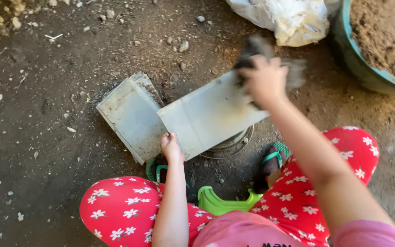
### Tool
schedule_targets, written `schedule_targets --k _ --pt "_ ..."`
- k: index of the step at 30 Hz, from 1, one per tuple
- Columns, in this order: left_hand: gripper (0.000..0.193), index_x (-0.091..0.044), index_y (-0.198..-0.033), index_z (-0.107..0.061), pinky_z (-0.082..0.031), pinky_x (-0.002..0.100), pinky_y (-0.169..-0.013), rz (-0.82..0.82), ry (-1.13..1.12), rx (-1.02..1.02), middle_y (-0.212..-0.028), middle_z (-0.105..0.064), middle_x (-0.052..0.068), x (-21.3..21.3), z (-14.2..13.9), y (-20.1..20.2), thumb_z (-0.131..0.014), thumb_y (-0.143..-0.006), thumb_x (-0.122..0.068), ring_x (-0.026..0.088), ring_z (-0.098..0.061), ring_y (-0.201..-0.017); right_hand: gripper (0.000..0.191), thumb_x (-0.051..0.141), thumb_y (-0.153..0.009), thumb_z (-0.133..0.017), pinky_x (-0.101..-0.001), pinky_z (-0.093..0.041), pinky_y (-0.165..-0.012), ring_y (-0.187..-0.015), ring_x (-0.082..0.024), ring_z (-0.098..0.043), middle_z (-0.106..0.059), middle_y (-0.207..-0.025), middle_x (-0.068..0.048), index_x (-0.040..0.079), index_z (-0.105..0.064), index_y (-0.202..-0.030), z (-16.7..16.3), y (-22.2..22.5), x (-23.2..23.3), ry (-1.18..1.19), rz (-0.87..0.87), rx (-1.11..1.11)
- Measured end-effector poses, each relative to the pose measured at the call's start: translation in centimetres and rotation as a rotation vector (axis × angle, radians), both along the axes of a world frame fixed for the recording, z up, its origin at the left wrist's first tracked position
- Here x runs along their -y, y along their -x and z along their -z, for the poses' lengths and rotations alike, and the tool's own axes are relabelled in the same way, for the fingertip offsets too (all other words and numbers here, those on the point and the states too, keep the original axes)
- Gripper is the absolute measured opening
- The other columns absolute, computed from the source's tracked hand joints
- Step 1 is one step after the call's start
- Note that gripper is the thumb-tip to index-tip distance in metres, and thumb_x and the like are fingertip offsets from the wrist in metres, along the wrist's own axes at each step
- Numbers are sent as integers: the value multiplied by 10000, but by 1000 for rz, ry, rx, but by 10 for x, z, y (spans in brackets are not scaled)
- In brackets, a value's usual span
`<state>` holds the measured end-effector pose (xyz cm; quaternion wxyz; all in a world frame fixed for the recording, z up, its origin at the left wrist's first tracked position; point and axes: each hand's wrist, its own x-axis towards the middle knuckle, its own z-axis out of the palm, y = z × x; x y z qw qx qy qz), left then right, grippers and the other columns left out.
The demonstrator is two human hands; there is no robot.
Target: The person sits on the ground and wipes rectangular metal sheets with a dark cloth. They handle the sheets one at a time, wiping both sides and stacking the cleaned sheets to the side.
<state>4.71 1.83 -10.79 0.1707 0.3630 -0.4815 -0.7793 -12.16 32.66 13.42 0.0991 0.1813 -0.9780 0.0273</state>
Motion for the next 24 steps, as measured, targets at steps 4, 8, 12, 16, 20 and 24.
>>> schedule_targets --k 4,8,12,16,20,24 --pt "178 -3 -1182 -601 -479 300 -875 -70 21 20 -1052 -657 40 -1 -7 12 -599 -1016 -67 133 -594 -938 613 333 -592 -843 -611 -466 -893 -1157 -366 -536 -535 -1351 -51 369 -738 -1194 9 -95 133 -14 -273 222" --pt "239 -41 -1239 -574 -513 317 -902 -122 -94 47 -1104 -673 41 0 -14 16 -573 -1003 -80 136 -609 -978 444 332 -704 -812 -565 -476 -785 -1113 -350 -542 -547 -1347 -22 370 -756 -1142 50 -132 126 82 -280 78" --pt "260 15 -1272 -574 -509 359 -918 -95 -47 66 -1145 -657 77 2 -22 12 -573 -1031 -85 173 -603 -1009 404 280 -771 -764 -571 -452 -837 -1156 -358 -513 -547 -1325 7 368 -753 -1165 79 -86 -9 38 32 29" --pt "338 -16 -1307 -528 -495 386 -1009 -184 346 -24 -1298 -610 97 5 -48 10 -605 -984 -80 202 -608 -1159 430 238 -831 -719 -630 -396 -966 -1237 -413 -424 -530 -1424 -42 417 -757 -1220 43 -15 -126 -48 212 91" --pt "361 -7 -1337 -516 -448 417 -1101 -101 570 -291 -1425 -562 139 -19 -95 17 -615 -1013 -133 241 -552 -1291 436 149 -868 -732 -557 -415 -1008 -1264 -417 -452 -547 -1477 -84 315 -777 -1268 0 3 -180 244 144 -182" --pt "489 -71 -1410 -564 -457 459 -1119 587 66 -47 -1412 -607 90 -97 -138 53 -490 -1024 -361 203 -561 -1328 484 11 -872 -677 -477 -428 -1138 -1301 -389 -477 -568 -1471 -112 223 -773 -1296 -24 -11 -187 661 51 -256"
